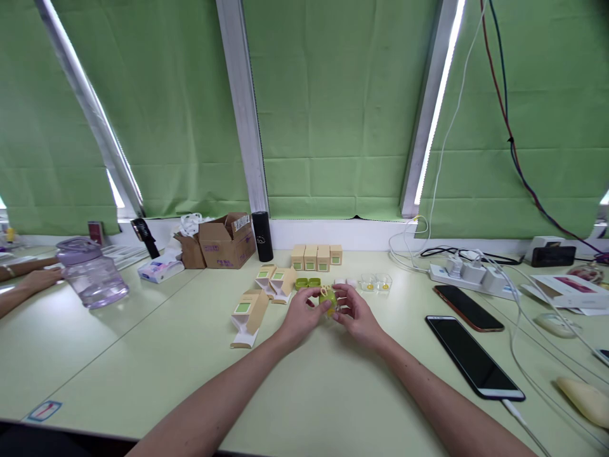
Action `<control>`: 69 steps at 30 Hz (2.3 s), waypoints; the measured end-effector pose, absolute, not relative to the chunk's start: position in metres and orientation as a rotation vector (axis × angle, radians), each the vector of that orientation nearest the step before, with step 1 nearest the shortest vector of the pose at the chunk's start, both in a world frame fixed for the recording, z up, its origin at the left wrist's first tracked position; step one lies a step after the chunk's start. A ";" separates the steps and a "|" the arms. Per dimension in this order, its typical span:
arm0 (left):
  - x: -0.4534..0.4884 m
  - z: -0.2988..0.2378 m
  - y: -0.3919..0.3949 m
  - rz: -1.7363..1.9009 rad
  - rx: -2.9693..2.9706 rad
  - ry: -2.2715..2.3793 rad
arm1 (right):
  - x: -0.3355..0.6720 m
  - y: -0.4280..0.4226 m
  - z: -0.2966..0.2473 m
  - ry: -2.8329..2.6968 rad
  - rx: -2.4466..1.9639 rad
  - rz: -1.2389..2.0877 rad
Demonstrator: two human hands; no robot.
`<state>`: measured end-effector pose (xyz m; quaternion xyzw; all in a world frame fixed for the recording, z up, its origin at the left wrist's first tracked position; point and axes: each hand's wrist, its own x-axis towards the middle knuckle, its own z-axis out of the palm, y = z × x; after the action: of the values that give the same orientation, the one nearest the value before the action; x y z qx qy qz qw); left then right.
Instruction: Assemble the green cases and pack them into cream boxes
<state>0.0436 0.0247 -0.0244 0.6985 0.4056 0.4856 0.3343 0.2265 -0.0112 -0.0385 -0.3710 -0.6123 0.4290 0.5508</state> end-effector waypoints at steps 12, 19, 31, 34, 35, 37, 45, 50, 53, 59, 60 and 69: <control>0.041 -0.028 0.026 1.265 1.908 1.023 | 0.223 -0.013 -0.035 -1.461 -0.796 1.032; 0.039 -0.019 0.017 1.256 1.990 0.914 | 0.225 -0.014 -0.031 -1.418 -0.801 0.987; 0.041 -0.016 0.016 1.287 2.021 0.983 | 0.226 -0.010 -0.027 -1.402 -0.776 0.984; 0.042 -0.015 0.015 1.292 2.016 1.013 | 0.225 -0.011 -0.026 -1.371 -0.741 1.014; 0.042 -0.015 0.015 1.299 2.018 1.013 | 0.225 -0.011 -0.026 -1.350 -0.720 1.042; 0.041 -0.017 0.015 1.326 2.025 0.993 | 0.224 -0.011 -0.026 -1.282 -0.663 1.127; 0.042 -0.021 0.017 1.367 2.011 0.804 | 0.235 -0.001 -0.037 -0.896 -0.462 1.532; 0.043 -0.021 0.017 1.385 1.995 0.828 | 0.237 0.003 -0.041 -0.814 -0.428 1.551; 0.043 -0.021 0.018 1.392 1.998 0.862 | 0.237 0.003 -0.040 -0.813 -0.454 1.527; 0.043 -0.024 0.021 1.320 1.969 0.945 | 0.237 -0.002 -0.036 -0.856 -0.601 1.394; 0.043 -0.024 0.021 1.302 1.964 0.954 | 0.237 -0.002 -0.036 -0.877 -0.631 1.348; 0.043 -0.026 0.019 1.198 1.968 1.005 | 0.229 -0.008 -0.029 -1.123 -0.853 0.958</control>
<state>0.0432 0.0186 -0.0258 0.7445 0.3804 0.4534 0.3088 0.2285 -0.0084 -0.0286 -0.3765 -0.4960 0.4230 0.6582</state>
